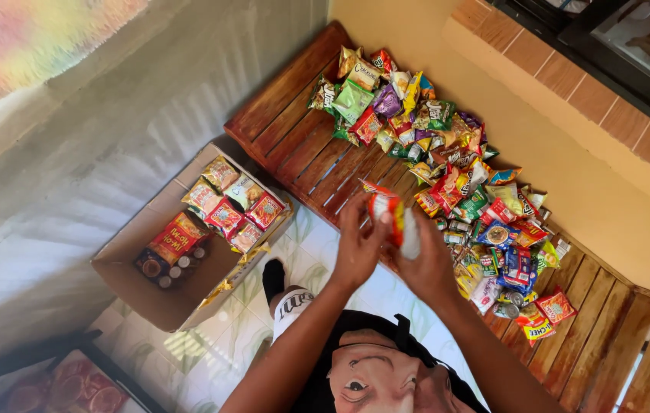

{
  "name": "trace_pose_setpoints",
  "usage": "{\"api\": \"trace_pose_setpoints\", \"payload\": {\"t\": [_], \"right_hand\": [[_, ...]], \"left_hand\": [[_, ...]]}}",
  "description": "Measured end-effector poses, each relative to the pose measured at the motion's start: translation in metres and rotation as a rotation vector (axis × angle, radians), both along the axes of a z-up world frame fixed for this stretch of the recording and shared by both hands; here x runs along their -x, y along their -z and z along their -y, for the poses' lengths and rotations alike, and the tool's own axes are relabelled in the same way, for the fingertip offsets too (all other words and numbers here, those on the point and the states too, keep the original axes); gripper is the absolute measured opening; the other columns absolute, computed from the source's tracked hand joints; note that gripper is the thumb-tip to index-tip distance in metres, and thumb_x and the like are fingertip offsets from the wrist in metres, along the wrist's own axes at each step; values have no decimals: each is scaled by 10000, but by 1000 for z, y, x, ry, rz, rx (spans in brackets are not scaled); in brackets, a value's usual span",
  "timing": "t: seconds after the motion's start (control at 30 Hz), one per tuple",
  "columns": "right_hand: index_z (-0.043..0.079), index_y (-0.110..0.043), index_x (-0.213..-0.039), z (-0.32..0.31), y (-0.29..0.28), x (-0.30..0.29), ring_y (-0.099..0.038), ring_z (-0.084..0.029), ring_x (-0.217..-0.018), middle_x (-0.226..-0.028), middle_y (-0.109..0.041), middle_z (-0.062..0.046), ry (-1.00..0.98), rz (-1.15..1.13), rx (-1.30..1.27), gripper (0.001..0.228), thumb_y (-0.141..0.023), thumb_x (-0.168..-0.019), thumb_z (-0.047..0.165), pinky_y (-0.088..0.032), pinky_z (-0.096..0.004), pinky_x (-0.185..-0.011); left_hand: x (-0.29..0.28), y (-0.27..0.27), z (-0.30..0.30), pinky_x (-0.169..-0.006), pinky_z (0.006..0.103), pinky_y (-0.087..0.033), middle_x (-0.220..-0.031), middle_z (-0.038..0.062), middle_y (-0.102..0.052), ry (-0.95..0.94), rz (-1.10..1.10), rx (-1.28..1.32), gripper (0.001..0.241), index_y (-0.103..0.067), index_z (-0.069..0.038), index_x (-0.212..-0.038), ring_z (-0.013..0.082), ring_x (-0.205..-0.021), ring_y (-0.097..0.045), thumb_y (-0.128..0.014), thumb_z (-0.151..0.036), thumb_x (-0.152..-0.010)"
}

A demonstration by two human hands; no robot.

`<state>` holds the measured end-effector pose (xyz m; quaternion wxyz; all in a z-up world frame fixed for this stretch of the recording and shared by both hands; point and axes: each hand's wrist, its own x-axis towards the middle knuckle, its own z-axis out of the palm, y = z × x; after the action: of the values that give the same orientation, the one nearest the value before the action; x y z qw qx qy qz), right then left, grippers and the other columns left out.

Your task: Wiping snack packages with a cloth and placing them into a cardboard box.

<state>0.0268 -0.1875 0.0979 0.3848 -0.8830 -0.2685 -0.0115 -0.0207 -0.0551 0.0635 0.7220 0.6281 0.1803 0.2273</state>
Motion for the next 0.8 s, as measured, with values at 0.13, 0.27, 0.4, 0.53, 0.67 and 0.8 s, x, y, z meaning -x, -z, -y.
{"api": "trace_pose_setpoints", "payload": {"t": [0.13, 0.27, 0.4, 0.53, 0.67, 0.8], "right_hand": [[-29, -546, -1369, 7, 10, 23, -653, -342, -1155, -1278, -643, -240, -229, 130, -7, 662, -832, -819, 203, -532, -398, -954], [31, -525, -1441, 17, 12, 14, -682, -250, -1139, -1267, -691, -163, -253, -307, -74, 613, -753, -916, 254, -548, -359, -975], [-16, -433, -1463, 8, -7, -11, -632, -249, -1206, -1333, -625, -150, -111, -270, -319, 608, -655, -1000, 311, -515, -364, -1020], [-27, -464, -1470, -6, -16, 0, -577, -327, -1297, -1408, -581, -198, -219, -86, -206, 555, -587, -1040, 301, -453, -402, -1092], [-40, -504, -1457, -16, -20, 21, -500, -403, -1419, -1483, -545, -239, -550, 164, -58, 498, -571, -1040, 223, -363, -462, -1197], [-22, -542, -1422, -15, -15, 19, -512, -383, -1404, -1452, -569, -207, -692, 235, 6, 490, -627, -1006, 221, -379, -468, -1196]], "left_hand": [[-10, 35, -3, -967, 403, -531, -1234, 187, -624, -22, 121, 136, 601, -445, 17, -1415, 282, -1112, -612, -705, -310, -983], [2, 24, -26, -710, 389, -630, -987, 155, -739, -53, -124, 721, 516, -558, 27, -1282, 250, -798, -744, -584, -413, -1014], [12, 24, -23, -746, 371, -653, -1019, 171, -767, 66, -171, 712, 595, -634, 54, -1224, 245, -828, -781, -518, -496, -1028], [8, 41, 4, -812, 385, -616, -1107, 130, -704, 162, -2, 647, 606, -578, -14, -1289, 214, -935, -719, -465, -545, -1019], [6, 27, -15, -823, 364, -604, -1052, 154, -729, 14, -54, 588, 799, -630, 27, -1219, 236, -929, -715, -284, -666, -1020], [15, 29, -25, -785, 379, -612, -989, 172, -726, 101, 4, 850, 832, -630, 40, -1161, 258, -877, -722, -258, -691, -1019]]}}
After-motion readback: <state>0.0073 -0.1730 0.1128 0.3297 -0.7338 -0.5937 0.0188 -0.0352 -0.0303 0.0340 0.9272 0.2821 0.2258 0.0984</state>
